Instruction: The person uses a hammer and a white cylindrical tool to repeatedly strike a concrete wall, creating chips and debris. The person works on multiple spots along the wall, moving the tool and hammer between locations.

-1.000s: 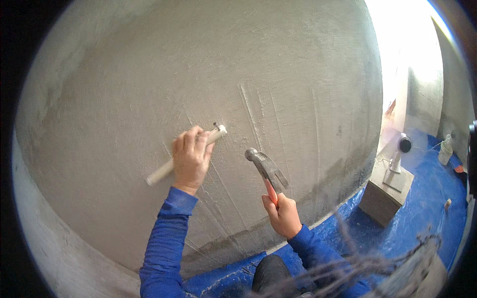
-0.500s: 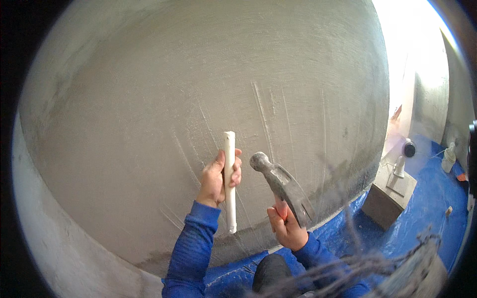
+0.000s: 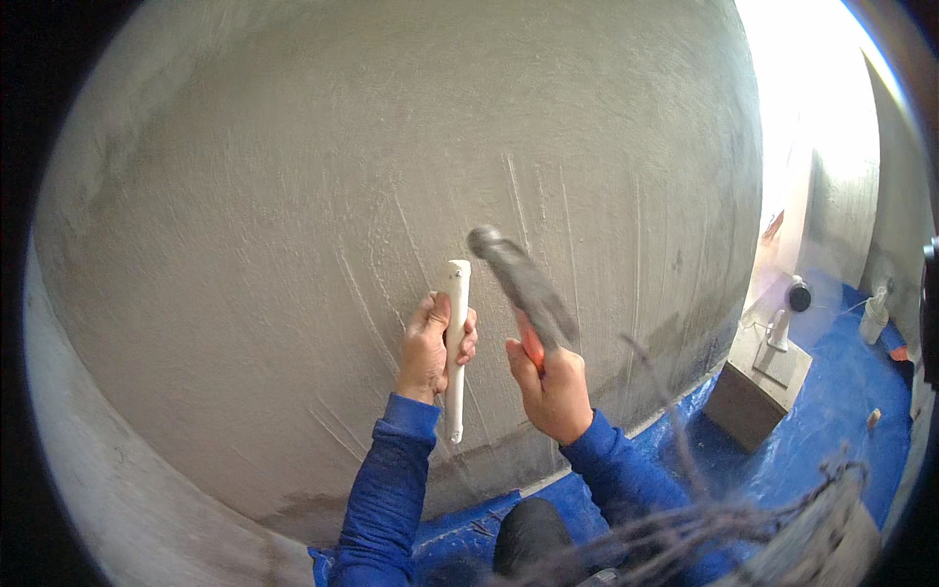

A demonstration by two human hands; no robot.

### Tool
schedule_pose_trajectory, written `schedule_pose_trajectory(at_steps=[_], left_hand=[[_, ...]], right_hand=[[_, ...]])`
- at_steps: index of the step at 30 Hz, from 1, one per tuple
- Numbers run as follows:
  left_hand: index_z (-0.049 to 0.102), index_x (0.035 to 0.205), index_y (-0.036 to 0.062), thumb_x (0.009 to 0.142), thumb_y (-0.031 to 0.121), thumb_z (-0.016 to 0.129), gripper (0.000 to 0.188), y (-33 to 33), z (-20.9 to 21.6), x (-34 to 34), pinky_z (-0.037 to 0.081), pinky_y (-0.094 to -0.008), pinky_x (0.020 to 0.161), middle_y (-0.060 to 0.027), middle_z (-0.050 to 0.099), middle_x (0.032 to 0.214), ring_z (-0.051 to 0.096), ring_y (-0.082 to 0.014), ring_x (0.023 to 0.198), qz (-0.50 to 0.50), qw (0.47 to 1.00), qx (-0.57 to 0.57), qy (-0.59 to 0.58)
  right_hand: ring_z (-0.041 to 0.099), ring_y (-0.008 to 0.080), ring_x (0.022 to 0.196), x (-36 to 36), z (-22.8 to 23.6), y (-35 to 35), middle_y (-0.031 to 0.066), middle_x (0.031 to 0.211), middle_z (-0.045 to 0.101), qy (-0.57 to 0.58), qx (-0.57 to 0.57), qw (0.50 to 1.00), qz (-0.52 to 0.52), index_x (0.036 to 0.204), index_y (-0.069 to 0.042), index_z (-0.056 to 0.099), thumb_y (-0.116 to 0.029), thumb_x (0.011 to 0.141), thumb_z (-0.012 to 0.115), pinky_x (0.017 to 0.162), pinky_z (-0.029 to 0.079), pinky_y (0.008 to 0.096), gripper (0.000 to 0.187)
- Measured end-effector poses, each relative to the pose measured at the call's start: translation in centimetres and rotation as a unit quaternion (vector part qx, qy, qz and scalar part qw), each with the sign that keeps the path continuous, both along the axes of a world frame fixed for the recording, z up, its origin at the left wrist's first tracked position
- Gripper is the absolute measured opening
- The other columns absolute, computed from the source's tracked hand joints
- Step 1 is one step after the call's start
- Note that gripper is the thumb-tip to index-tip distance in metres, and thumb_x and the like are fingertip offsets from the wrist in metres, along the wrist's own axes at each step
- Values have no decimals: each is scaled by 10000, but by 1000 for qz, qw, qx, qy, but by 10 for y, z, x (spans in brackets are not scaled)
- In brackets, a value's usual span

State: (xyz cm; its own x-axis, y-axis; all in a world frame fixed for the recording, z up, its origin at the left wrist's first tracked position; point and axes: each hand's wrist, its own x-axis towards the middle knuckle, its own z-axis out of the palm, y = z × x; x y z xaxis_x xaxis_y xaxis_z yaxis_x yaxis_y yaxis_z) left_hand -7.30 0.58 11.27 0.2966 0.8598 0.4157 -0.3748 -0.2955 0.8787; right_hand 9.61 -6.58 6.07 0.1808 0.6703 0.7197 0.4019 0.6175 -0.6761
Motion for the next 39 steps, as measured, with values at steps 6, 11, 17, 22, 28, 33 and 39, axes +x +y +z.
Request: schedule_pose_trajectory(at_steps=[6, 11, 17, 22, 28, 33, 39], left_hand=[[452, 1010, 108, 1077, 427, 497, 330, 3, -4, 2, 458, -226, 425, -74, 599, 785, 587, -109, 562, 32, 999, 3, 24], [441, 987, 110, 1083, 423, 482, 330, 5, -7, 2, 449, -231, 420, -71, 594, 780, 584, -109, 558, 34, 999, 5, 28], [464, 1100, 61, 1070, 385, 528, 332, -3, -4, 11, 480, -257, 472, -81, 594, 843, 598, -125, 618, 81, 995, 15, 50], [458, 1169, 25, 1052, 265, 597, 302, -34, -20, 40, 522, -256, 582, -85, 611, 938, 627, -135, 741, 139, 990, 36, 8], [548, 1196, -3, 1012, 280, 672, 360, -76, -59, 63, 538, -276, 723, -28, 609, 908, 617, -107, 814, 125, 982, 66, 128], [552, 1236, -16, 997, 262, 691, 392, -74, -74, 66, 525, -270, 707, -22, 603, 909, 601, -90, 799, 150, 978, 53, 135], [546, 1240, -14, 996, 202, 686, 355, -70, -74, 58, 517, -262, 690, -22, 604, 906, 583, -77, 768, 163, 973, 83, 141]], right_hand=[[661, 442, 645, 5, -4, 0, 245, 660, 597, -21, -28, 999, 16, 905, 4, 581, -171, 976, 638, 590, 502, 466, 197], [658, 431, 625, 5, -1, 4, 234, 640, 576, 62, -27, 997, 27, 907, 7, 556, -223, 1005, 610, 576, 494, 460, 255], [656, 315, 584, 3, -10, 1, 193, 694, 617, 37, -80, 996, 9, 894, 7, 578, -247, 976, 679, 561, 487, 403, 285], [586, 80, 558, -10, -49, -25, 74, 837, 681, 207, -147, 955, 150, 896, -46, 515, -73, 899, 773, 425, 463, 256, 259], [605, 75, 687, 1, -80, -32, 17, 796, 646, 297, -189, 920, 172, 954, -36, 585, -104, 861, 818, 597, 527, 273, 260], [590, 88, 695, 12, -82, -33, 34, 804, 658, 235, -149, 947, 161, 980, -20, 575, -114, 894, 788, 630, 511, 281, 248], [566, 81, 585, 17, -82, -41, 31, 740, 629, 183, -160, 961, 131, 947, -24, 580, -146, 932, 756, 513, 472, 271, 214]])
